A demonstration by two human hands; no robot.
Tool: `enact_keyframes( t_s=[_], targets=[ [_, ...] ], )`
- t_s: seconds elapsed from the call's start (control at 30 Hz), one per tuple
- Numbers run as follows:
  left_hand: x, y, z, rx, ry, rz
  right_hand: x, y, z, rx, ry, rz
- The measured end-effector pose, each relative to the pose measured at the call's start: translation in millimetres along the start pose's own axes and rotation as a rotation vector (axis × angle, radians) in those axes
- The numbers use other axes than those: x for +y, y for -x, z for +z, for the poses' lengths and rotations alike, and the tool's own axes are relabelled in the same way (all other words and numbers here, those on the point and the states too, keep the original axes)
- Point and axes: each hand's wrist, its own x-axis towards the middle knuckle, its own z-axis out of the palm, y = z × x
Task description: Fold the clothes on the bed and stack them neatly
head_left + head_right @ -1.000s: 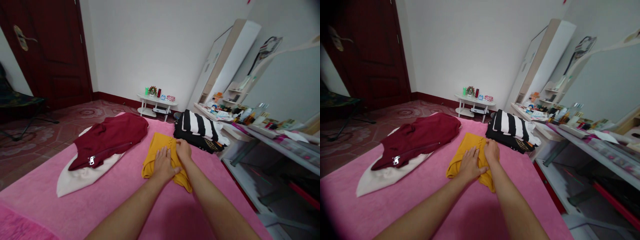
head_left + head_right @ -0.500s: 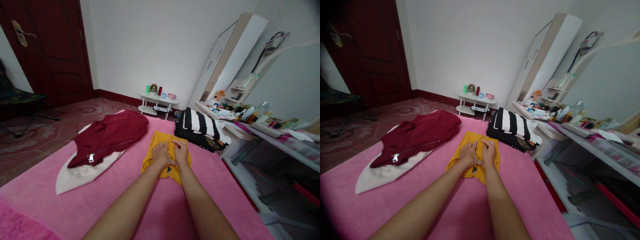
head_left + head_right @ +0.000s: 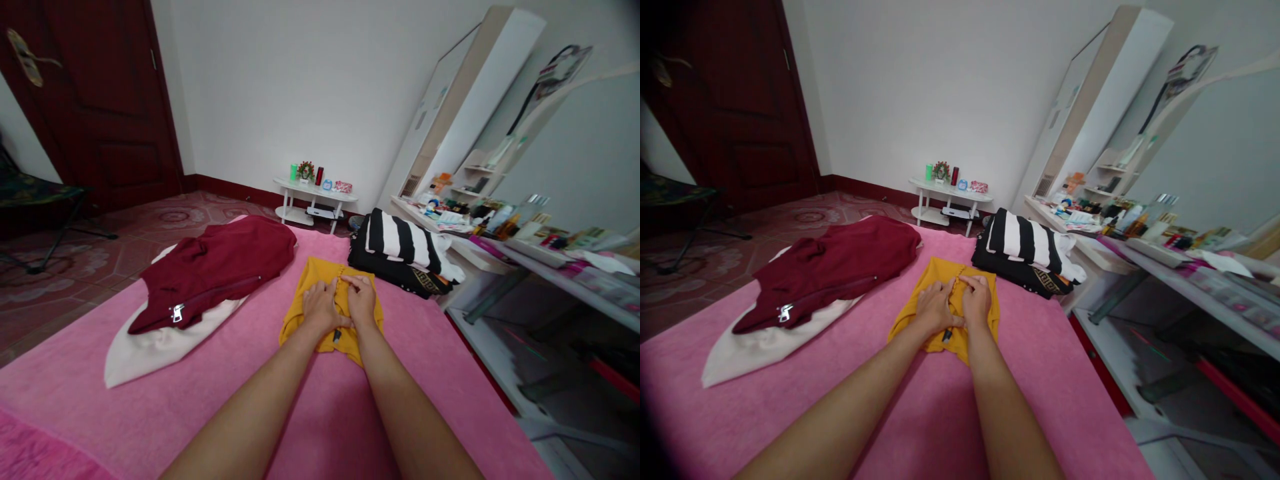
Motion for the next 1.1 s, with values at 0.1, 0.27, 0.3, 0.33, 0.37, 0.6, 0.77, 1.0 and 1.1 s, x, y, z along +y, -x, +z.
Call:
enact_keyframes(
  t_s=[0.1,0.27,0.3,0.33,0.37,0.6,0.77,1.0,1.1],
  targets=[
    [1,1,0.1,-0.007,-0.019,-0.018,-3,1,-1,0.037,0.005,0.019],
    [1,4,0.8,0.020,-0.025,-0.018,-9,4,-3,0.064,0.037,0.054],
    [0,4,1.1,0.028,-0.023,-0.010,-10,4,-3,0.062,0.041,0.058],
    [0,5,1.5,0.038,-0.021,0.001,-11,5,-3,0.059,0.045,0.061],
    [-1,5,1.9,0.048,-0.019,0.011,-11,5,-3,0.056,0.048,0.062],
    [-2,5,3.6,0.078,-0.001,0.053,-10,5,-2,0.055,0.027,0.052],
    [-2,5,1.7,0.059,-0.004,0.046,-9,5,-2,0.042,0.034,0.055],
    [-2,1,2.9,0.051,-0.005,0.027,-9,4,-2,0.035,0.041,0.055],
    [-2,-3,2.8,0.024,-0.007,0.007,-10,4,-3,0.033,0.050,0.049]
  ],
)
